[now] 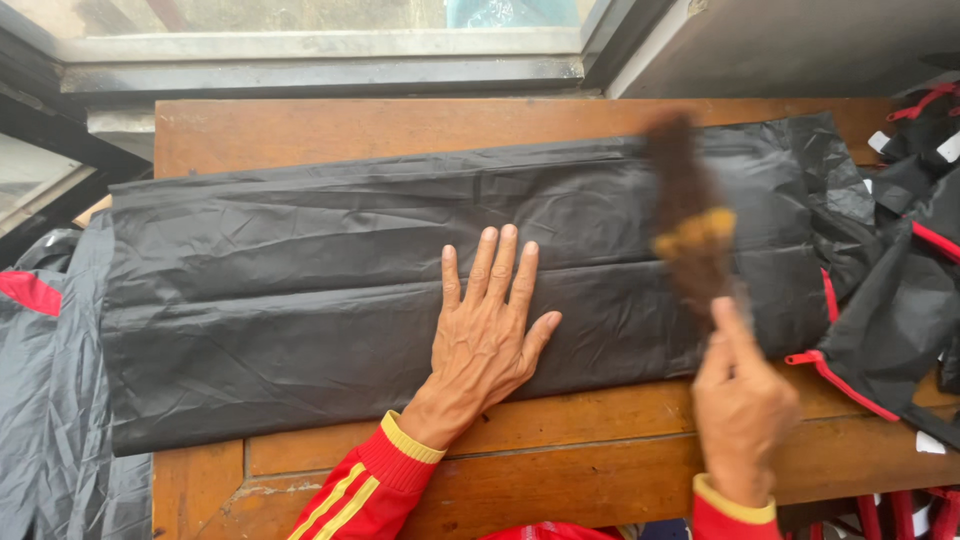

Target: The person cleans a small black bag with red trim and a larger black bag using a feather duster. They brush the exterior surfaces of the bags on a wooden table, turning them over to clean different sides.

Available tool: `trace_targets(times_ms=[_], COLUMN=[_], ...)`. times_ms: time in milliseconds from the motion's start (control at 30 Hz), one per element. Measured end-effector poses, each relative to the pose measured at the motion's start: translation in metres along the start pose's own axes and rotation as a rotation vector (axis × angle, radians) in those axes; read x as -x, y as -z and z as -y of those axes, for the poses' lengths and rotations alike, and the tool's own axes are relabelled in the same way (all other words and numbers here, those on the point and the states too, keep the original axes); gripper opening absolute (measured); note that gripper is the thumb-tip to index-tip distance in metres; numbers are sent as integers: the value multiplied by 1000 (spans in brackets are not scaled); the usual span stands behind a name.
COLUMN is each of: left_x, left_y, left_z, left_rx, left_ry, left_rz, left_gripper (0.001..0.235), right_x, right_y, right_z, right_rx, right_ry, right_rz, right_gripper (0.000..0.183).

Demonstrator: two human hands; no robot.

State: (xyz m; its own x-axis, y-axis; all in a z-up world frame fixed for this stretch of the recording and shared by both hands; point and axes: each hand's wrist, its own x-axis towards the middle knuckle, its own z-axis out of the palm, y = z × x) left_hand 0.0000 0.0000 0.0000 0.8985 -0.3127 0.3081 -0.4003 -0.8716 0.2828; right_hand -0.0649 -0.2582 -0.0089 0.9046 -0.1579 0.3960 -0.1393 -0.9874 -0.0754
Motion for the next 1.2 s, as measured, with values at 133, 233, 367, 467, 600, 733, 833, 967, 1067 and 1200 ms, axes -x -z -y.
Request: trace_targets(times_ms=[133,233,367,467,600,733,833,967,1067,1200], left_x=[-7,-2,-5,-6,-4,4,3,2,4,29], left_y=[-1,3,52,74,67,53,51,74,103,118], left_z=[-6,-3,2,3,3,10,15,38,74,160], left_rx=[132,363,287,260,127,100,72,83,33,-112], left_ry=[10,77,57,-33,-26,19,36,61,116,564], left_rz=[-83,-191,-252,-301,-269,-194,-275,-270,-320,-475], left_gripper=[63,57,52,49,50,50,48,48,44,37], right_x=[-23,-14,15,30,32,34,39,41,36,23], right_y=[15,32,25,15,13,-6,-12,-14,-3,21], right_z=[-1,43,85,104,126,136,158,202,225,236], right_rx=[-107,-319,-378,-496,-671,-637,-700,-770,-812,-697], right_ry=[-11,109,114,190,721,592,677,793,889,685], right_rz=[-187,-161,-56,39,231,111,179,267,371,213], right_gripper=[28,28,28,26,9,32,24,12,1,38])
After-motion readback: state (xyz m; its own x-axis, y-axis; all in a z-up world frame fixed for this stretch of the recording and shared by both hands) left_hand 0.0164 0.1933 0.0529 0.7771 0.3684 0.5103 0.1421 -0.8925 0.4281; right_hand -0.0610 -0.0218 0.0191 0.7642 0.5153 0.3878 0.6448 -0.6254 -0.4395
